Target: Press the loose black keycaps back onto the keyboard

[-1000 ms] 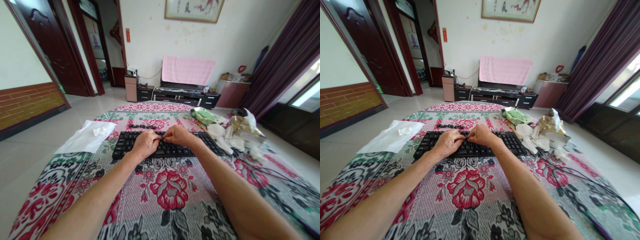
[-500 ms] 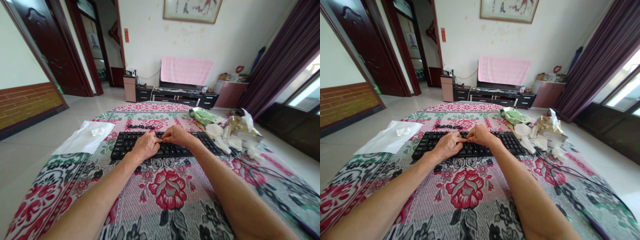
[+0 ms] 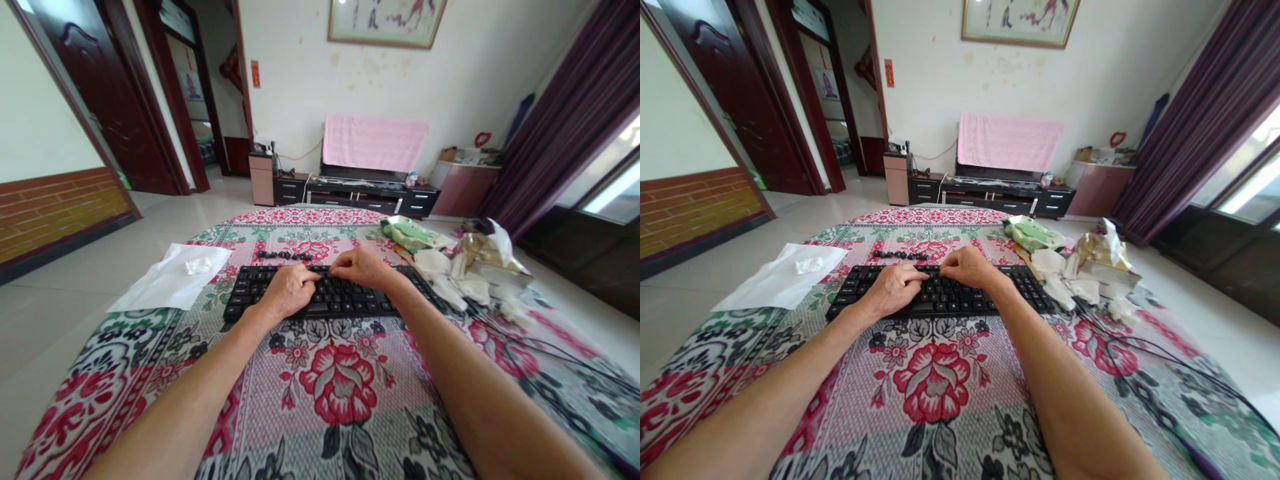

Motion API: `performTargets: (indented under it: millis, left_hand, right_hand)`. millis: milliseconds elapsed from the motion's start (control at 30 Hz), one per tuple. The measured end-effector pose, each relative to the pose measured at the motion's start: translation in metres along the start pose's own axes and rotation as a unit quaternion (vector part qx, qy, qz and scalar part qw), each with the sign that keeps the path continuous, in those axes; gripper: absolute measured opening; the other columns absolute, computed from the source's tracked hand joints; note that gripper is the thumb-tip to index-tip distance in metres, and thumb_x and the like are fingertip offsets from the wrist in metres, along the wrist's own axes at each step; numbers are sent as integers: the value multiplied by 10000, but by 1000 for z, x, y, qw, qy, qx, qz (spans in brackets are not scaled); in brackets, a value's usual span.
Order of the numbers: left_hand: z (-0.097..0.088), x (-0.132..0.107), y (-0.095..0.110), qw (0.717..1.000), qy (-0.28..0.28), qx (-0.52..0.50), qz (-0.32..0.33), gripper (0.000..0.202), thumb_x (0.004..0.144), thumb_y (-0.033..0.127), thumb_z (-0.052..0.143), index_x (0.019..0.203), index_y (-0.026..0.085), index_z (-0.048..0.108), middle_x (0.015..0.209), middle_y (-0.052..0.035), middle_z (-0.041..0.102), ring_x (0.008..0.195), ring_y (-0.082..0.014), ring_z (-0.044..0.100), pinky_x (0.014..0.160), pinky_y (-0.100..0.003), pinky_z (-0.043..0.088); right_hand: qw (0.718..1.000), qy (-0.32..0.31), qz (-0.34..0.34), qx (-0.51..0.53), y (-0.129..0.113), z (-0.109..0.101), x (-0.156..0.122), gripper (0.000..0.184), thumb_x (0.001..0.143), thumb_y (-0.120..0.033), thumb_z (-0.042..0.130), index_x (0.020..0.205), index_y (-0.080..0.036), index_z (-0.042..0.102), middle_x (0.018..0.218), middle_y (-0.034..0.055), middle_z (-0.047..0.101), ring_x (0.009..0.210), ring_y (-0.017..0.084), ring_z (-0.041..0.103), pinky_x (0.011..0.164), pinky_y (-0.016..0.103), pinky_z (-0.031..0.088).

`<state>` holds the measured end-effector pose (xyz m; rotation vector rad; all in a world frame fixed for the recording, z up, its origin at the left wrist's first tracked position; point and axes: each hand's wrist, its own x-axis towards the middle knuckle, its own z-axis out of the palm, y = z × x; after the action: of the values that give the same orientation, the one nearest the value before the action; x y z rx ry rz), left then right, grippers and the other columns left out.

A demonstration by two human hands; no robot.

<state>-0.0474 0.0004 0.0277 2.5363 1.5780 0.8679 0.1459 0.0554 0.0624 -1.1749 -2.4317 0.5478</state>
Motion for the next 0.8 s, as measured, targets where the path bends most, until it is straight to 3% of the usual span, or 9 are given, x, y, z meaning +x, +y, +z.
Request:
performTargets:
  millis: [133,233,500,800]
  left_hand:
    - [-8,-1,-14,996,67,25,-51,317,773,147,446,891,207,733,867,-30,688,791,-145,612,799,-266,483]
    - [-11,-3,-23,991,79,79,-78,318,793,170,441,928,216,725,921,-36,678,852,-169,598,813,-281,475]
    - [-5,-8,-27,982,49,173,-53,282,839,209,435,859,195,715,924,-58,658,875,-204,550,813,-311,451]
    - [-4,-8,-28,981,49,180,-55,289,850,211,424,867,206,712,908,-65,647,860,-203,534,793,-316,451]
  right_hand:
    - [996,67,15,-56,3,0,3,187,749,-218,542,752,-173,724,689,18,690,634,127,581,589,223,392]
    - [989,99,12,-106,4,4,4,206,765,-220,524,769,-179,725,709,23,691,652,132,586,605,228,379]
    - [985,97,-8,-143,7,11,8,248,792,-223,489,806,-188,734,759,35,703,686,145,595,641,233,383]
    - [989,60,42,-125,1,24,58,233,743,-200,566,899,-195,738,867,41,726,791,167,636,690,221,429]
